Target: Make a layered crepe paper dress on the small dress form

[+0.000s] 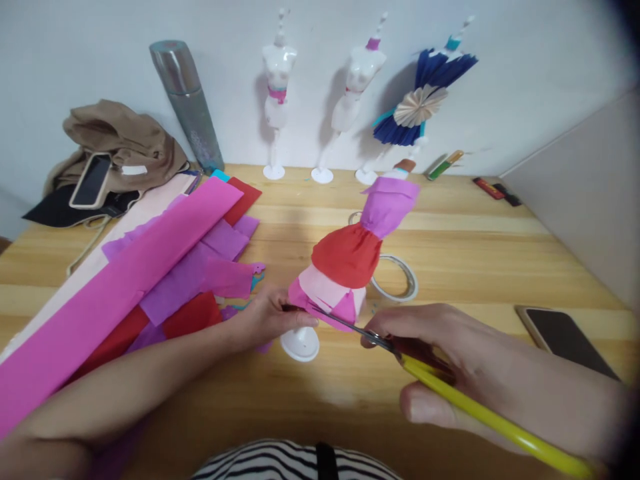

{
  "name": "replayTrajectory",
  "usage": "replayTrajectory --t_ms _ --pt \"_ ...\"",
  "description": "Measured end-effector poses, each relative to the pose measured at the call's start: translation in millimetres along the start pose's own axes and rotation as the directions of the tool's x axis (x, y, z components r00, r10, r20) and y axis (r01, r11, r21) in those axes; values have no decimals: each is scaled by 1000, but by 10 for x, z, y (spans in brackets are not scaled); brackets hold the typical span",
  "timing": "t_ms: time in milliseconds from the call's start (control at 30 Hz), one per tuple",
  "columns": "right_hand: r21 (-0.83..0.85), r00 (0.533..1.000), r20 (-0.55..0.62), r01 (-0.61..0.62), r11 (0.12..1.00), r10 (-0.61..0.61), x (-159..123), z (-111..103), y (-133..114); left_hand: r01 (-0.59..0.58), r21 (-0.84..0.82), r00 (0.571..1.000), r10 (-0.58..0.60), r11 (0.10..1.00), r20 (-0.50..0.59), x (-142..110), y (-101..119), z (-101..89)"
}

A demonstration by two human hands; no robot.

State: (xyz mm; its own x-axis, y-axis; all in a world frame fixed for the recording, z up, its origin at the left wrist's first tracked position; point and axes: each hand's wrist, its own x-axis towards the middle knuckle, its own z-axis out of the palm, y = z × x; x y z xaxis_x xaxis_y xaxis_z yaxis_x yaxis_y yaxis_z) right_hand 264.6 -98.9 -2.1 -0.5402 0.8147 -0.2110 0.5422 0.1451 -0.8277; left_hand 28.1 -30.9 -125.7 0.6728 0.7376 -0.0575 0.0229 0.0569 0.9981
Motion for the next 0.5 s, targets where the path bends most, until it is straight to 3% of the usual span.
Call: replayTrajectory --t_ms 267,500 --pt "-135 998 -25 -56 989 54 -15 36 -140 60 -53 998 -59 997 29 -22 -102 2" --pt "-82 1000 3 -2 997 3 -41 0 -52 24 -33 1000 -24 999 -2 -16 -56 8"
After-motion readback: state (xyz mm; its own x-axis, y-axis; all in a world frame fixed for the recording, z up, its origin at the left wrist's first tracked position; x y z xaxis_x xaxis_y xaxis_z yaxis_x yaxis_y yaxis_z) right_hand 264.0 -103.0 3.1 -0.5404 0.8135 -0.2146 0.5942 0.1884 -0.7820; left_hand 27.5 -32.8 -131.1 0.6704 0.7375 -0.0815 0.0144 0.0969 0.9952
